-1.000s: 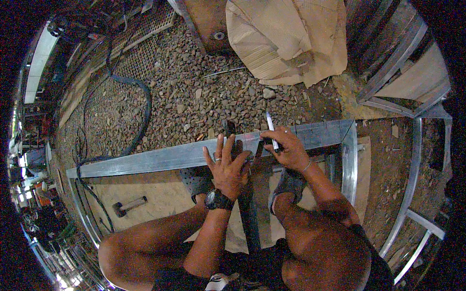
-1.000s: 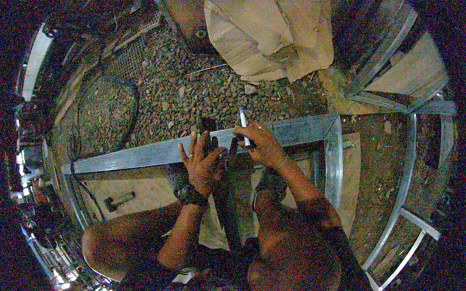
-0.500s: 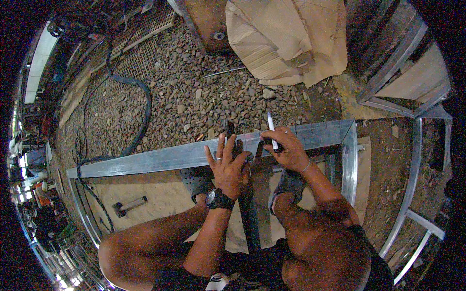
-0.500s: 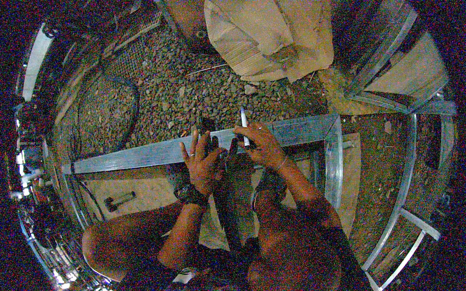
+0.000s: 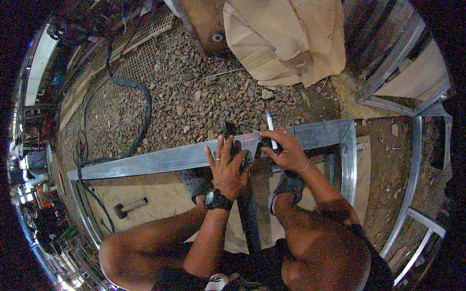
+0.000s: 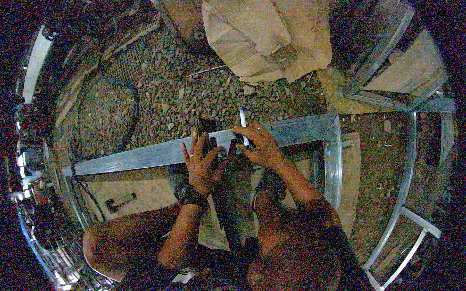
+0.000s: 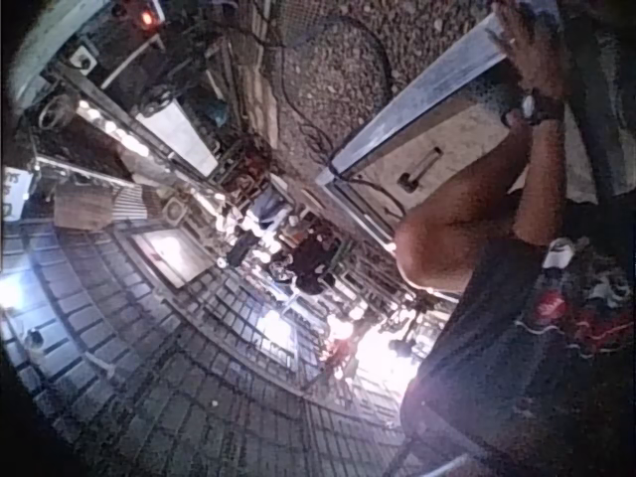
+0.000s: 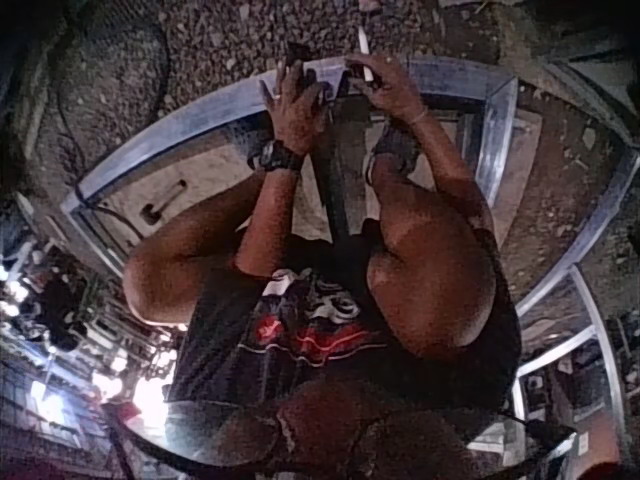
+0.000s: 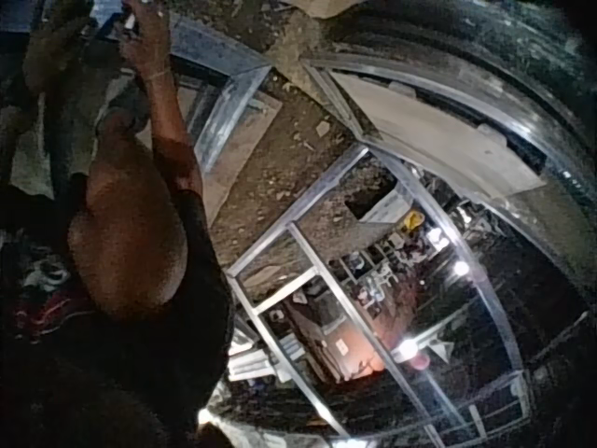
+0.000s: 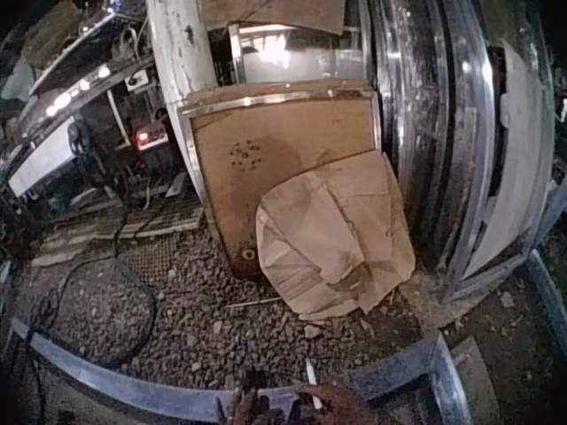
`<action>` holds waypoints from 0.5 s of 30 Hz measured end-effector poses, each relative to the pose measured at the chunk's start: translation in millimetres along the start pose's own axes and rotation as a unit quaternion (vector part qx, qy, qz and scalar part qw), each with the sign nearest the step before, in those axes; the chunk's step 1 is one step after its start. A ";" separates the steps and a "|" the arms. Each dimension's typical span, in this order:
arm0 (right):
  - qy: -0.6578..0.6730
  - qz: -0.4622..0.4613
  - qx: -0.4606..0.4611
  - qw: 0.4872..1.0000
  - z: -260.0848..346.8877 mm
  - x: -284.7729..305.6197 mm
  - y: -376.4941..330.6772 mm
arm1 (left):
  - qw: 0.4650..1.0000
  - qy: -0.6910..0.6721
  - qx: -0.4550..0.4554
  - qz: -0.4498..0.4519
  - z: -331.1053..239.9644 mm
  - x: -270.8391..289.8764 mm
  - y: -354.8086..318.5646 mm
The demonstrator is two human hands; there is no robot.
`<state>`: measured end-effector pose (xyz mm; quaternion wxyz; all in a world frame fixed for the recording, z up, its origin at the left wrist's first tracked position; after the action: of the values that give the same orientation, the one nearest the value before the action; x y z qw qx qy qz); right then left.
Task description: The person sits on the ground and uses a marker and a square tool to mark lines on a metal frame. They repeatedly reposition the square and draw along its edges to create reference marks on the frame.
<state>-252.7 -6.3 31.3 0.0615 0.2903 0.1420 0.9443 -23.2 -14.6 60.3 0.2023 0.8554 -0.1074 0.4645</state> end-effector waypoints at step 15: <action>0.036 -0.023 -0.030 0.999 7.5 2.9 -0.2 | 1.000 -0.004 -0.002 0.002 3.9 -2.2 -1.7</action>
<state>-250.8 -3.8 38.7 0.0867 0.2511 0.1218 0.9563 -20.8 -14.9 56.1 0.2028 0.8567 -0.1114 0.4610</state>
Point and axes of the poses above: each hand's wrist, its own y-axis towards the middle knuckle, its own x-axis out of the back of the hand, z = x × y, the point moved 2 cm from there along y, towards the middle knuckle, and after that the axes turned 10 degrees about -z, right-handed, at the moved point
